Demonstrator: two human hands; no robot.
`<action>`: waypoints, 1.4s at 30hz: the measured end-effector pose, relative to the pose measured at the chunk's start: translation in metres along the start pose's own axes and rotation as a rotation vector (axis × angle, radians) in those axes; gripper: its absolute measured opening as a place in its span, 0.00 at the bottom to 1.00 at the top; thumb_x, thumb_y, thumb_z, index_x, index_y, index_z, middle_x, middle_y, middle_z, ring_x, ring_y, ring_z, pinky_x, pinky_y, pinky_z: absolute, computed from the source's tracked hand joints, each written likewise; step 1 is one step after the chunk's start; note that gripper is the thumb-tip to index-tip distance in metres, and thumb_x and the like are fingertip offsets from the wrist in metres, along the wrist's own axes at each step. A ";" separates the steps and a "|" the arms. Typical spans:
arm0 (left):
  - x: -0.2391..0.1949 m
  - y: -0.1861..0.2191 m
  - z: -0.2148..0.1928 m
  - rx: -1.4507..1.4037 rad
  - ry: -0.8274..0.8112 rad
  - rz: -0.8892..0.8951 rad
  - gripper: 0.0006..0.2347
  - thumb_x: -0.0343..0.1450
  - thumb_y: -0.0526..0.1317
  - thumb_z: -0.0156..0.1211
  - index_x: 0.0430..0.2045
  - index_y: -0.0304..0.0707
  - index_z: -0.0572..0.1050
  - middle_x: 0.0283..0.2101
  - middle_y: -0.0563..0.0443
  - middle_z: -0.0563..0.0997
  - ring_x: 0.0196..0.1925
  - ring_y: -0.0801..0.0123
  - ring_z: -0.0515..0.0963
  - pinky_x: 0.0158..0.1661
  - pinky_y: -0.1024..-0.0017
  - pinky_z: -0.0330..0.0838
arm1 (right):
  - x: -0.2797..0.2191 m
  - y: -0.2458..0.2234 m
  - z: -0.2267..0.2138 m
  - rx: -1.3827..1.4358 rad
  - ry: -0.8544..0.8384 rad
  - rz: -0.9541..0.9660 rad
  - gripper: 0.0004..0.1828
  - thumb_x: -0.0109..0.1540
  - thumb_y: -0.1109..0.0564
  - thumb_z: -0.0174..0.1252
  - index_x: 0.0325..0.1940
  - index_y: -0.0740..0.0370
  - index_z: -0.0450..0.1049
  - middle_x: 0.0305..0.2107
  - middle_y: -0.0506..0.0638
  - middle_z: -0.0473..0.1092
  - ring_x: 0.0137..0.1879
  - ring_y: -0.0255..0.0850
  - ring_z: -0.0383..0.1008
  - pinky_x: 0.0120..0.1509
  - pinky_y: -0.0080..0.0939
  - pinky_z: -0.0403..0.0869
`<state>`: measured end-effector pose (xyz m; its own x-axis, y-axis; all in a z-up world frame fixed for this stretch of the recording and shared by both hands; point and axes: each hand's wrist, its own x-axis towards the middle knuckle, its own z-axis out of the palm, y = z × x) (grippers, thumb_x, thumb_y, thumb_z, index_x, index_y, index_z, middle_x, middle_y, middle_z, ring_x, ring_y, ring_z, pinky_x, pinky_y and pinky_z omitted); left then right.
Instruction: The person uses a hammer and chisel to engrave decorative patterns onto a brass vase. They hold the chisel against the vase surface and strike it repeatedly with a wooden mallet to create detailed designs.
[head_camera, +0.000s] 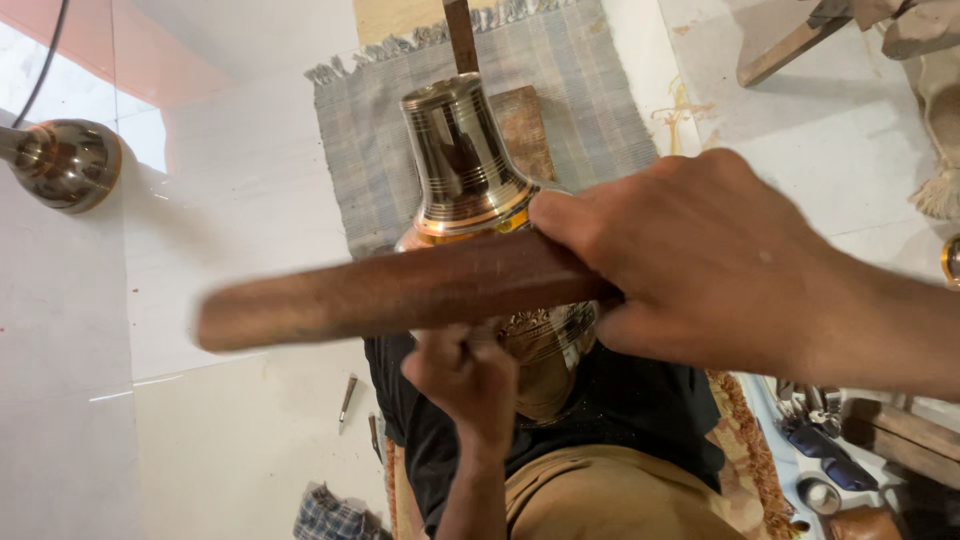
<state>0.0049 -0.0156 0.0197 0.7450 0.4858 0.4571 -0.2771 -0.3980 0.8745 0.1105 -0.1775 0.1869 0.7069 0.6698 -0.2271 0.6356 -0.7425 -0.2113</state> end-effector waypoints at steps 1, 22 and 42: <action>0.002 0.002 -0.001 -0.164 0.012 -0.114 0.12 0.70 0.25 0.57 0.47 0.26 0.72 0.33 0.48 0.86 0.31 0.76 0.83 0.32 0.78 0.78 | -0.002 0.005 0.011 0.181 0.022 0.039 0.22 0.46 0.57 0.66 0.43 0.55 0.71 0.19 0.46 0.71 0.23 0.43 0.74 0.27 0.48 0.71; 0.013 -0.004 -0.009 0.204 -0.317 0.314 0.23 0.65 0.24 0.51 0.56 0.37 0.75 0.47 0.47 0.85 0.44 0.64 0.89 0.47 0.69 0.86 | -0.054 0.058 0.107 0.539 0.400 0.192 0.20 0.53 0.60 0.73 0.47 0.68 0.77 0.16 0.50 0.69 0.20 0.33 0.68 0.24 0.34 0.63; 0.009 -0.004 -0.003 0.194 -0.220 0.297 0.18 0.63 0.20 0.55 0.44 0.34 0.79 0.39 0.50 0.86 0.37 0.67 0.89 0.37 0.73 0.83 | -0.033 0.017 0.020 -0.039 0.044 0.306 0.12 0.55 0.57 0.67 0.41 0.55 0.74 0.21 0.47 0.73 0.26 0.36 0.72 0.34 0.38 0.72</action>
